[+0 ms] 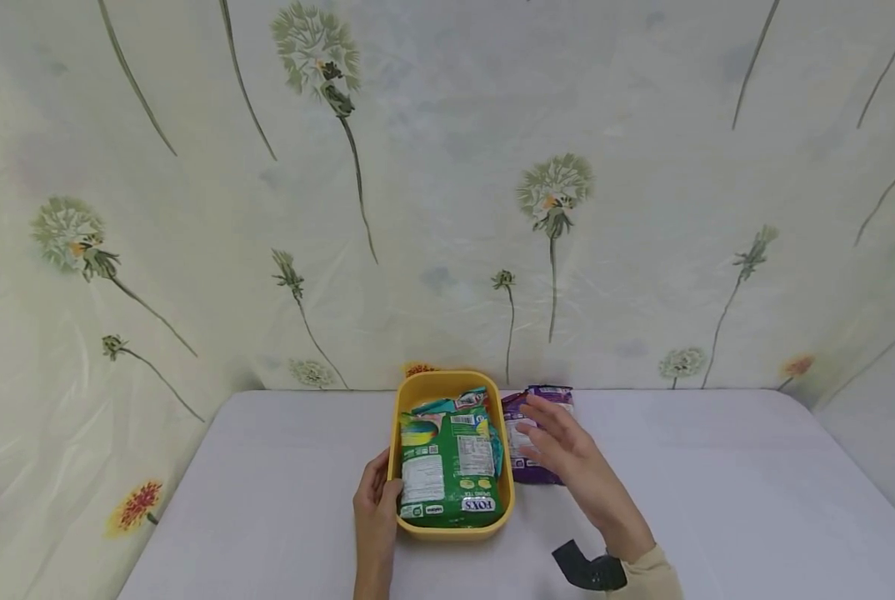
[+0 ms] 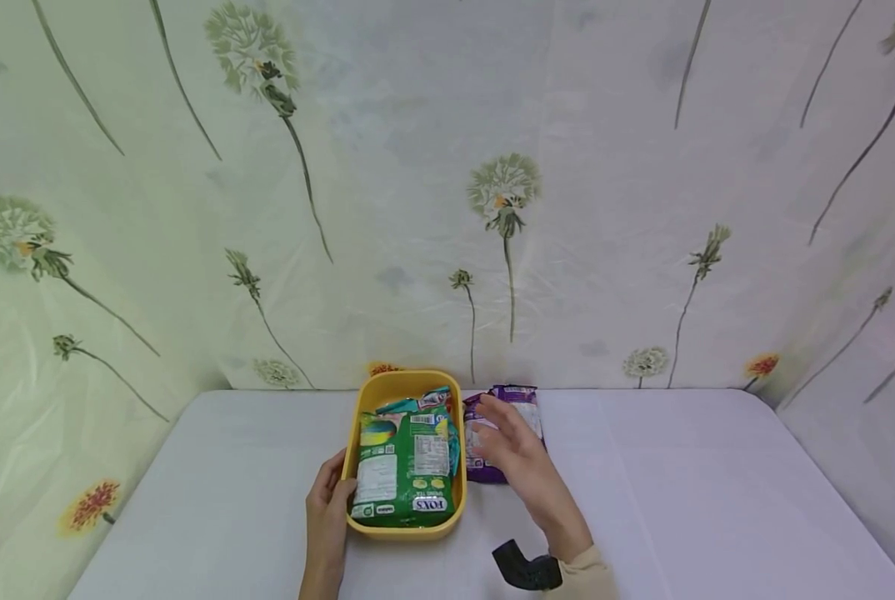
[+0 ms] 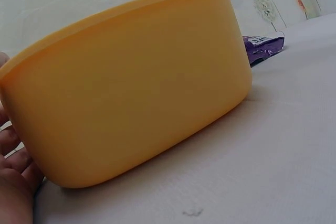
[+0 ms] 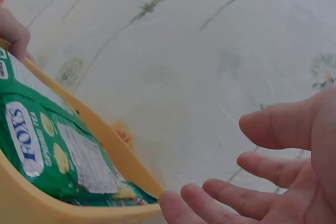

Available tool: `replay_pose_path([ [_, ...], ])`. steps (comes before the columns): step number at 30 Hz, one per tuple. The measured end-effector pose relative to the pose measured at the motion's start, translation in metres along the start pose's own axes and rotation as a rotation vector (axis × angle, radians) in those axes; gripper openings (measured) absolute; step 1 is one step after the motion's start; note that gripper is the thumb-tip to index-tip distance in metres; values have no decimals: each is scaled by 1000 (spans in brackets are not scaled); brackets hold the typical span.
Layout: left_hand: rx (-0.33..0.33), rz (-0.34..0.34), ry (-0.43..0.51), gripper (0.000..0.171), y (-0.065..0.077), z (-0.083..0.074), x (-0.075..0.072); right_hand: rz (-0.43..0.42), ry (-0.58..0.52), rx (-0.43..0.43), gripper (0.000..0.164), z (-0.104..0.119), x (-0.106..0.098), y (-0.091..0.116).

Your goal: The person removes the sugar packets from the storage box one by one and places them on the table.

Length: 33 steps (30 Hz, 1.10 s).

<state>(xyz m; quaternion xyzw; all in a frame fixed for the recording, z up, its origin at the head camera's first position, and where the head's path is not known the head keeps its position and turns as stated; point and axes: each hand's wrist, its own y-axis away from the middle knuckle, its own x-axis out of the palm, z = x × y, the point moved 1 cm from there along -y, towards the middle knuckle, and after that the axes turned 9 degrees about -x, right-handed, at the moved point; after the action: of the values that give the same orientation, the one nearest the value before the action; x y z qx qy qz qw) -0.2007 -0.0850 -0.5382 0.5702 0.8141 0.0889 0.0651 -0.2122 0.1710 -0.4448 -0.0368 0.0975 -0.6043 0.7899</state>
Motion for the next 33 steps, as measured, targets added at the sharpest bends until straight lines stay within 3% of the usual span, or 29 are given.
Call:
replay_pose_path([
  [11, -17, 3, 3, 45, 2, 0, -1, 34, 103, 37, 56, 1, 32, -1],
  [26, -12, 14, 16, 44, 1, 0, 0, 9, 101, 107, 48, 7, 67, -1],
  [33, 4, 16, 14, 44, 2, -1, -1, 1, 101, 121, 48, 7, 71, -1],
])
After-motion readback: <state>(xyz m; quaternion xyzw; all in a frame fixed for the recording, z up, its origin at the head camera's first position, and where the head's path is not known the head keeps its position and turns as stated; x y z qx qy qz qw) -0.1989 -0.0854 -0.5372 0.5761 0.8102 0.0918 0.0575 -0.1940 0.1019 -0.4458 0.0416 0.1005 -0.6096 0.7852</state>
